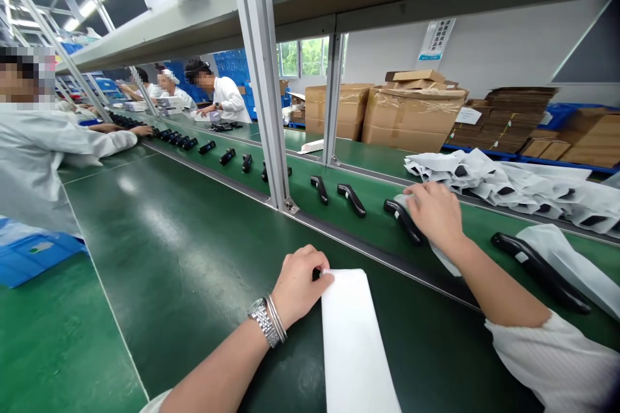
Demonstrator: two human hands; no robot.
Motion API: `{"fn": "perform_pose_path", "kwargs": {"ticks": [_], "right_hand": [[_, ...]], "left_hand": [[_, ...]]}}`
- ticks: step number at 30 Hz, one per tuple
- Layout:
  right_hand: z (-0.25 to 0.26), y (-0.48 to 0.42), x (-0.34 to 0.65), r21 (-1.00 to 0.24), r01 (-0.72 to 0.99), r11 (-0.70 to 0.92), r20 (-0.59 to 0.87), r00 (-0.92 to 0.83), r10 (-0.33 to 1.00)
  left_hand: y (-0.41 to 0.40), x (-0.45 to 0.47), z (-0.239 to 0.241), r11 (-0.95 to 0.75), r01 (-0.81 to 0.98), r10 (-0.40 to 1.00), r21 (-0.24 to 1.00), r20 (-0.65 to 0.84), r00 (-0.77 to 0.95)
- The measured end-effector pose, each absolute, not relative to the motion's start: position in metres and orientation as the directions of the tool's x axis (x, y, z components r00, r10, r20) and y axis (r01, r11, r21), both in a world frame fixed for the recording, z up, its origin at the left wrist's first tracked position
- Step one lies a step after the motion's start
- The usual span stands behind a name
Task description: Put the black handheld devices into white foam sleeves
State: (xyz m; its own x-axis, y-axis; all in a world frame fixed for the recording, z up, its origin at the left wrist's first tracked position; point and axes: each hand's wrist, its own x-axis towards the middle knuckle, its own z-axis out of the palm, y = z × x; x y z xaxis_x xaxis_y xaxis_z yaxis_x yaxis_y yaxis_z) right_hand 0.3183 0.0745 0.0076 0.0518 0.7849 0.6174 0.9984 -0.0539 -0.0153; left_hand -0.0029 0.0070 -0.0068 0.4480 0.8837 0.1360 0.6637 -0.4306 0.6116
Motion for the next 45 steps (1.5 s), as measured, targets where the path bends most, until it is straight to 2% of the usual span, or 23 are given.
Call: {"fn": "perform_pose_path", "kwargs": {"ticks": [2, 5, 8, 12, 17, 20, 22, 23, 26, 30, 35, 40, 42, 45], "right_hand": [[0.0, 0.081, 0.31, -0.067, 0.998, 0.016, 0.552, 0.023, 0.834], [-0.01, 0.094, 0.283, -0.261, 0.962, 0.076, 0.387, 0.032, 0.922], [-0.02, 0.115, 0.26, -0.46, 0.888, 0.025, 0.254, 0.104, 0.962], [-0.032, 0.142, 0.256, -0.616, 0.787, -0.033, 0.184, 0.185, 0.965], [-0.035, 0.129, 0.252, -0.838, 0.545, -0.036, 0.079, 0.187, 0.979], [-0.03, 0.094, 0.236, -0.98, 0.188, 0.067, 0.079, 0.056, 0.995], [-0.025, 0.07, 0.223, -0.99, -0.102, 0.095, 0.1, -0.051, 0.994], [-0.023, 0.06, 0.218, -0.976, -0.195, 0.098, 0.117, -0.086, 0.989], [-0.018, 0.041, 0.205, -0.953, -0.275, 0.126, 0.164, -0.121, 0.979], [-0.016, 0.031, 0.196, -0.953, -0.284, 0.105, 0.16, -0.179, 0.971], [-0.018, 0.023, 0.191, -0.975, -0.213, 0.059, 0.111, -0.24, 0.965], [-0.022, 0.017, 0.186, -0.985, -0.15, 0.09, 0.131, -0.292, 0.947], [-0.017, 0.018, 0.187, -0.98, -0.121, 0.158, 0.184, -0.252, 0.95], [0.002, 0.02, 0.196, -0.952, -0.094, 0.292, 0.296, -0.036, 0.955]], "left_hand": [[0.007, -0.001, -0.007, -0.466, 0.654, 0.867, 0.597, 0.16, 0.471], [0.006, 0.0, -0.008, -0.506, 0.65, 0.85, 0.568, 0.198, 0.489], [0.006, 0.001, -0.007, -0.535, 0.643, 0.836, 0.549, 0.231, 0.499], [0.008, 0.001, -0.006, -0.544, 0.643, 0.832, 0.539, 0.251, 0.494], [0.007, 0.002, -0.006, -0.559, 0.593, 0.818, 0.58, 0.269, 0.508], [0.004, 0.003, -0.005, -0.576, 0.56, 0.805, 0.596, 0.296, 0.514], [0.003, 0.003, -0.004, -0.586, 0.558, 0.799, 0.588, 0.306, 0.517], [0.002, 0.004, -0.003, -0.592, 0.559, 0.795, 0.581, 0.312, 0.52], [0.0, 0.004, 0.001, -0.615, 0.553, 0.781, 0.562, 0.336, 0.527], [0.0, 0.002, 0.003, -0.63, 0.538, 0.771, 0.56, 0.361, 0.525], [-0.001, 0.002, 0.003, -0.628, 0.533, 0.774, 0.567, 0.388, 0.501], [-0.004, 0.003, 0.005, -0.644, 0.502, 0.763, 0.577, 0.441, 0.472], [-0.004, 0.003, 0.006, -0.646, 0.503, 0.762, 0.574, 0.447, 0.469], [-0.003, 0.002, 0.005, -0.657, 0.513, 0.753, 0.553, 0.446, 0.484]]}}
